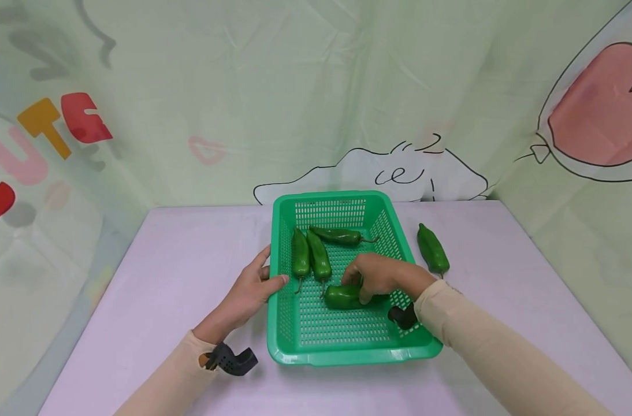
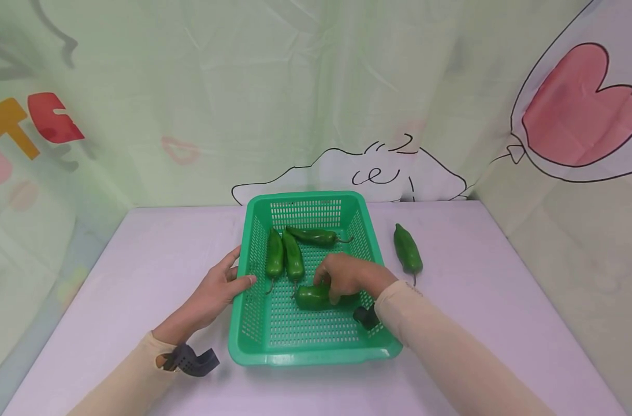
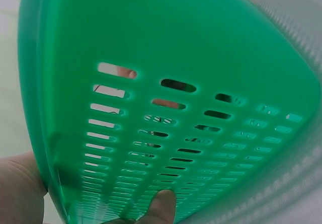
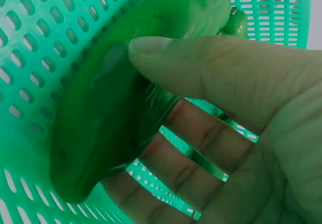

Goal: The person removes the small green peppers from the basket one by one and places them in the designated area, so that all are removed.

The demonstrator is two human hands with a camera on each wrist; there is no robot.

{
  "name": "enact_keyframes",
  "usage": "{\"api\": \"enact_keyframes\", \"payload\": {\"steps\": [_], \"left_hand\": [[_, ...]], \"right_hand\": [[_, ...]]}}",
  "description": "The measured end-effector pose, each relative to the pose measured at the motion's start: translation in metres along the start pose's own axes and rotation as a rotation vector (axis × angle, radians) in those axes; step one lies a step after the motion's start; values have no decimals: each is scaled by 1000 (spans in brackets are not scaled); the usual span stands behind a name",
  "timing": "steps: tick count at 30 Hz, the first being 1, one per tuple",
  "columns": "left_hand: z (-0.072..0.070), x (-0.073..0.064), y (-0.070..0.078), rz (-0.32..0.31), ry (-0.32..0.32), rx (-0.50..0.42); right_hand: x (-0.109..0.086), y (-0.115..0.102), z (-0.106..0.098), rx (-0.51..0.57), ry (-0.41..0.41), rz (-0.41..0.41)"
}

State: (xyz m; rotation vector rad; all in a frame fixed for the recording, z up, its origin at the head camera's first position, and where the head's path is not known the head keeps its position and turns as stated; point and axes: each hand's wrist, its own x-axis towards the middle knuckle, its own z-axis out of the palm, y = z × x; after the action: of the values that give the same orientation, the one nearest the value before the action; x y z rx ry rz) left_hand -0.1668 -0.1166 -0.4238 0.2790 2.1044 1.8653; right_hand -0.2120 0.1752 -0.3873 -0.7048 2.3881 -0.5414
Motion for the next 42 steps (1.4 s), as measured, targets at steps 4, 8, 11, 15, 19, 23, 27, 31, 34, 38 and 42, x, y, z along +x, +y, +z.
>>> {"api": "enact_keyframes", "payload": {"steps": [4, 8, 11, 15, 19, 23, 27, 31, 34, 38, 42], "left_hand": [[0, 0, 0, 6, -3, -1], [0, -1, 1, 8, -4, -2], [1, -1, 2, 9, -4, -1], [1, -2, 2, 8, 1, 2], [1, -1, 1, 4, 3, 4], [1, -1, 0, 2, 5, 6], [0, -1, -1, 7, 4, 7], [0, -1, -1, 18, -3, 8], [0, -1, -1, 22, -7, 6], [0, -1, -1, 21, -5, 8], [-1, 0, -1, 14, 3, 22]], "right_hand": [[0, -1, 0, -10, 2, 7], [1, -1, 0, -15, 4, 7], [0, -1, 0, -18, 5, 4], [1, -1, 1, -20, -1, 2], [0, -3, 0, -10, -10, 10], [-1, -3, -1, 10, -12, 6], [-2, -2, -3, 30, -12, -12], [-3, 1, -5, 41, -6, -25], [-5, 3, -6, 53, 3, -29], [-8, 4, -8, 87, 9, -37], [-11, 4, -10, 115, 25, -44]]}}
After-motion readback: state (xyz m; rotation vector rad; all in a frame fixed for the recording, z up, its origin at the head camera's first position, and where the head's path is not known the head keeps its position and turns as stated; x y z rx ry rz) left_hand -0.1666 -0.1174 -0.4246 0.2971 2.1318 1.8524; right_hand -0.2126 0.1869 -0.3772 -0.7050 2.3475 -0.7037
